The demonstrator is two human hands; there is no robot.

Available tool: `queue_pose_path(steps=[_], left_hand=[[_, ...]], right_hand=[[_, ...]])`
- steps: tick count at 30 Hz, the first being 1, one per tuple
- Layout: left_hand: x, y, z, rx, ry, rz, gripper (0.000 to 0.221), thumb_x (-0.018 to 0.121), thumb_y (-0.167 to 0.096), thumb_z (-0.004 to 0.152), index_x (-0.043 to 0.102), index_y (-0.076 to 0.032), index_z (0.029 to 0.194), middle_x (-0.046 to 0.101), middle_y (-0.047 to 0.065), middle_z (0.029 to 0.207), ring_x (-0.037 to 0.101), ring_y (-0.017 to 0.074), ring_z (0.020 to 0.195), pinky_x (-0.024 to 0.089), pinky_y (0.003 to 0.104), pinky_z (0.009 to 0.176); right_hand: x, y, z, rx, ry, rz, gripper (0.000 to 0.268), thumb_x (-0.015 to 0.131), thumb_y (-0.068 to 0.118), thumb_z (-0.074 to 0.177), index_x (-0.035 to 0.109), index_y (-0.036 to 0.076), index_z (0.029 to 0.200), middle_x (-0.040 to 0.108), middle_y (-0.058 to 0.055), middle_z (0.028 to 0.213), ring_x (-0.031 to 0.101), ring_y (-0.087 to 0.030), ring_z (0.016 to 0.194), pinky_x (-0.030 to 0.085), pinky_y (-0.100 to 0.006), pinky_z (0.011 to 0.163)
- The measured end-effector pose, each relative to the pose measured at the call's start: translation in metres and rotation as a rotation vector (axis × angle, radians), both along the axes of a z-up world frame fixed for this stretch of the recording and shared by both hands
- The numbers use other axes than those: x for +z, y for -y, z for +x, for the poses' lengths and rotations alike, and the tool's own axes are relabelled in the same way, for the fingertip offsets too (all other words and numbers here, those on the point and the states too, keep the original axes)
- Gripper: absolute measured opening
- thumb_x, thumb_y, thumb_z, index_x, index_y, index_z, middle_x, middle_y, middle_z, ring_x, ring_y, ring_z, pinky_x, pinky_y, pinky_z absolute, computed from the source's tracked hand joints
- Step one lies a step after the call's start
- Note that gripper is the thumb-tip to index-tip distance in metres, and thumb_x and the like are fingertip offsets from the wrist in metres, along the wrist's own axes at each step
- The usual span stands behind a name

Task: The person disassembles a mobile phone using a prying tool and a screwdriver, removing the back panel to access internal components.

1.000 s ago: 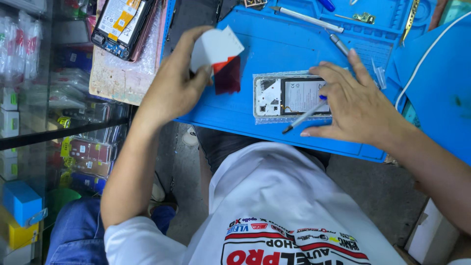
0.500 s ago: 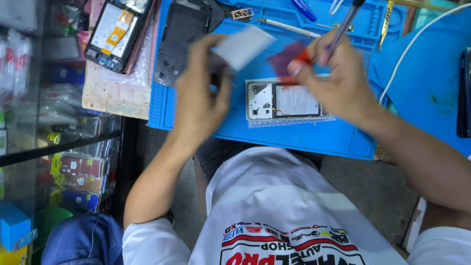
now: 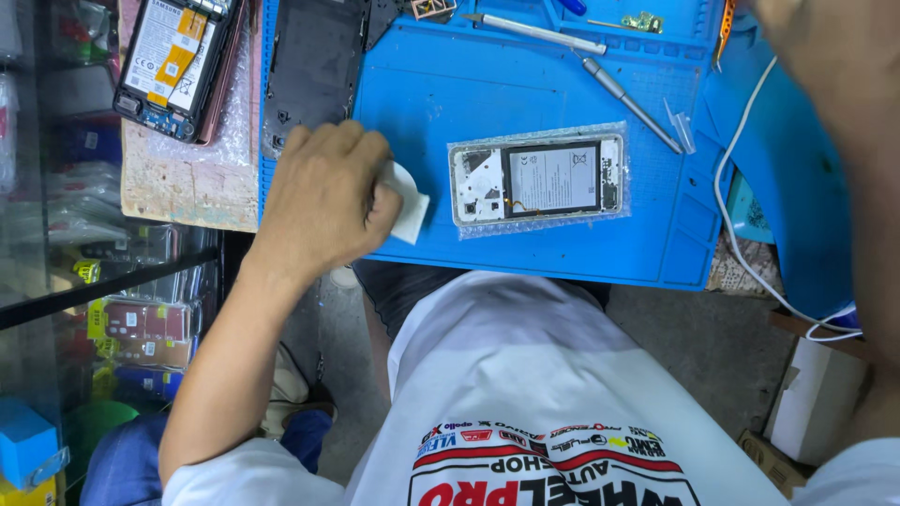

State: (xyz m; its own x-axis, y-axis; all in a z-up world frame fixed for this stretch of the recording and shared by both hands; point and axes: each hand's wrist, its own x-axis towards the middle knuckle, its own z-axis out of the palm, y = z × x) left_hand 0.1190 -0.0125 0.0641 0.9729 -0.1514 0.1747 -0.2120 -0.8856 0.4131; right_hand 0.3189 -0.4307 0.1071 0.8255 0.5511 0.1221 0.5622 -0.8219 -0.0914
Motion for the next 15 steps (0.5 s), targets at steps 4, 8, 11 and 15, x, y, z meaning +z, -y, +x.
queue_pose_path(steps=[4,8,11,15], left_hand=[[0.011,0.0,-0.01,-0.01,-0.136,-0.243,0.026,0.059,-0.01,0.085,0.062,-0.002,0.11,0.062,0.019,0.101,0.063,0.042,0.089,0.05,0.052,0.079],[0.01,-0.003,-0.021,0.035,-0.18,-0.403,0.034,0.061,-0.003,0.086,0.061,-0.002,0.121,0.062,0.019,0.107,0.066,0.0383,0.09,0.053,0.045,0.077],[-0.002,-0.005,-0.036,0.132,-0.156,-0.512,0.036,0.067,-0.005,0.094,0.057,-0.003,0.129,0.065,0.016,0.109,0.068,0.0283,0.089,0.054,0.038,0.076],[-0.016,-0.002,-0.044,0.288,-0.277,-1.06,0.044,0.071,-0.009,0.097,0.049,-0.008,0.136,0.062,0.007,0.107,0.065,0.0085,0.091,0.054,0.027,0.072]], right_hand=[[-0.006,-0.063,-0.053,0.355,-0.041,0.105,0.061,0.09,0.041,0.074,0.053,0.0,0.101,0.06,-0.014,0.149,0.059,-0.035,0.119,0.048,-0.045,0.103],[-0.034,-0.088,-0.082,0.646,-0.018,0.074,0.065,0.089,0.047,0.065,0.058,-0.002,0.095,0.061,-0.023,0.135,0.058,-0.042,0.126,0.044,-0.052,0.103],[-0.035,-0.091,-0.076,0.692,-0.018,0.011,0.062,0.089,0.046,0.065,0.061,-0.001,0.094,0.065,-0.019,0.128,0.061,-0.035,0.117,0.043,-0.05,0.097],[-0.016,-0.104,-0.066,0.749,0.099,0.05,0.064,0.09,0.054,0.067,0.061,0.002,0.09,0.069,-0.016,0.121,0.064,-0.032,0.11,0.042,-0.05,0.098]])
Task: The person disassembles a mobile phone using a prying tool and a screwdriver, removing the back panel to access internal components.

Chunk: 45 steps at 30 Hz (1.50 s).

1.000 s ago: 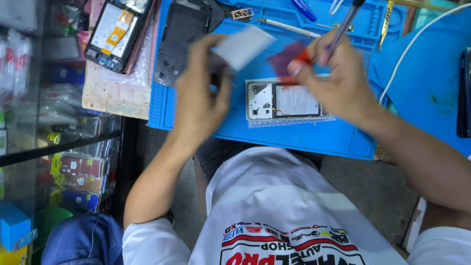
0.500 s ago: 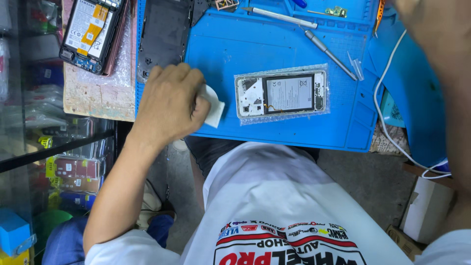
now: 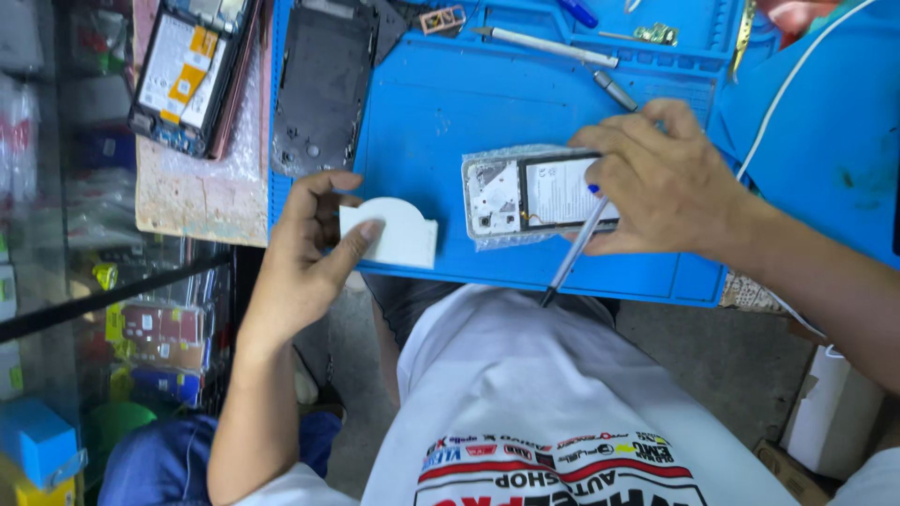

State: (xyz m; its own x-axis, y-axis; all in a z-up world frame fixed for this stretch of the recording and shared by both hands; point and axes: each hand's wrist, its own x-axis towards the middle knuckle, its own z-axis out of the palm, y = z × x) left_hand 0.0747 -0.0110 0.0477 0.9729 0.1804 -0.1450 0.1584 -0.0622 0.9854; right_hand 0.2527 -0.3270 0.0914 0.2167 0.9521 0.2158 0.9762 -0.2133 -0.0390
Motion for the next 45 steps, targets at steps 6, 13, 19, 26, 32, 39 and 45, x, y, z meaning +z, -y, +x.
queue_pose_path(steps=[6,13,19,26,32,39,45], left_hand=[[-0.022,0.058,0.041,-0.168,0.029,0.112,0.045,0.075,-0.012,0.096,0.052,-0.009,0.135,0.067,0.007,0.091,0.061,0.0115,0.074,0.05,0.028,0.064],[-0.011,0.101,0.054,0.013,0.347,0.841,0.069,0.078,-0.021,0.086,0.045,-0.005,0.145,0.059,0.025,0.128,0.062,0.0376,0.1,0.056,0.042,0.075],[0.0,0.118,-0.009,-0.196,0.49,0.127,0.058,0.074,-0.023,0.095,0.049,0.002,0.141,0.062,0.016,0.115,0.064,0.0273,0.101,0.056,0.038,0.082],[-0.032,0.107,-0.043,0.354,0.305,-0.284,0.008,0.063,-0.006,0.106,0.064,-0.001,0.113,0.071,0.011,0.098,0.067,0.0108,0.067,0.056,0.024,0.058],[-0.031,0.112,-0.011,0.434,0.447,0.081,0.017,0.065,-0.005,0.11,0.067,-0.005,0.127,0.07,0.01,0.099,0.064,0.0127,0.073,0.051,0.026,0.065],[0.037,0.135,0.035,-0.331,0.363,-0.074,0.055,0.071,-0.023,0.096,0.05,-0.008,0.144,0.067,0.012,0.125,0.067,0.0229,0.104,0.055,0.037,0.096],[0.009,0.088,0.089,-0.603,0.634,1.085,0.065,0.076,-0.015,0.075,0.064,-0.015,0.138,0.052,0.023,0.147,0.05,0.0372,0.134,0.043,0.049,0.105]], right_hand=[[-0.002,0.027,0.06,-0.227,0.167,-0.012,0.072,0.094,0.046,0.061,0.067,-0.001,0.107,0.065,-0.01,0.096,0.064,-0.029,0.096,0.044,-0.051,0.096],[-0.026,0.083,0.071,-0.335,0.171,-0.04,0.035,0.078,0.034,0.096,0.06,0.005,0.104,0.058,-0.006,0.095,0.057,-0.026,0.085,0.043,-0.039,0.079],[-0.026,0.071,-0.082,-0.364,-0.486,-0.051,0.041,0.073,0.04,0.082,0.061,0.003,0.096,0.062,-0.015,0.09,0.06,-0.037,0.086,0.048,-0.05,0.078],[-0.034,0.086,-0.092,-0.754,-0.34,0.204,0.027,0.047,0.026,0.108,0.064,0.006,0.115,0.066,-0.015,0.103,0.06,-0.027,0.09,0.044,-0.037,0.083],[-0.021,0.072,-0.099,-0.597,0.129,0.121,0.031,0.076,0.026,0.102,0.056,0.011,0.119,0.06,-0.014,0.105,0.057,-0.028,0.095,0.042,-0.039,0.087],[-0.032,0.068,-0.089,-0.588,0.058,0.25,0.013,0.068,0.007,0.1,0.075,0.006,0.111,0.06,-0.006,0.083,0.057,-0.027,0.07,0.042,-0.041,0.072],[-0.052,0.087,-0.087,-0.572,-0.787,1.086,0.027,0.064,0.032,0.116,0.053,0.008,0.12,0.06,-0.01,0.083,0.058,-0.017,0.065,0.046,-0.026,0.063]])
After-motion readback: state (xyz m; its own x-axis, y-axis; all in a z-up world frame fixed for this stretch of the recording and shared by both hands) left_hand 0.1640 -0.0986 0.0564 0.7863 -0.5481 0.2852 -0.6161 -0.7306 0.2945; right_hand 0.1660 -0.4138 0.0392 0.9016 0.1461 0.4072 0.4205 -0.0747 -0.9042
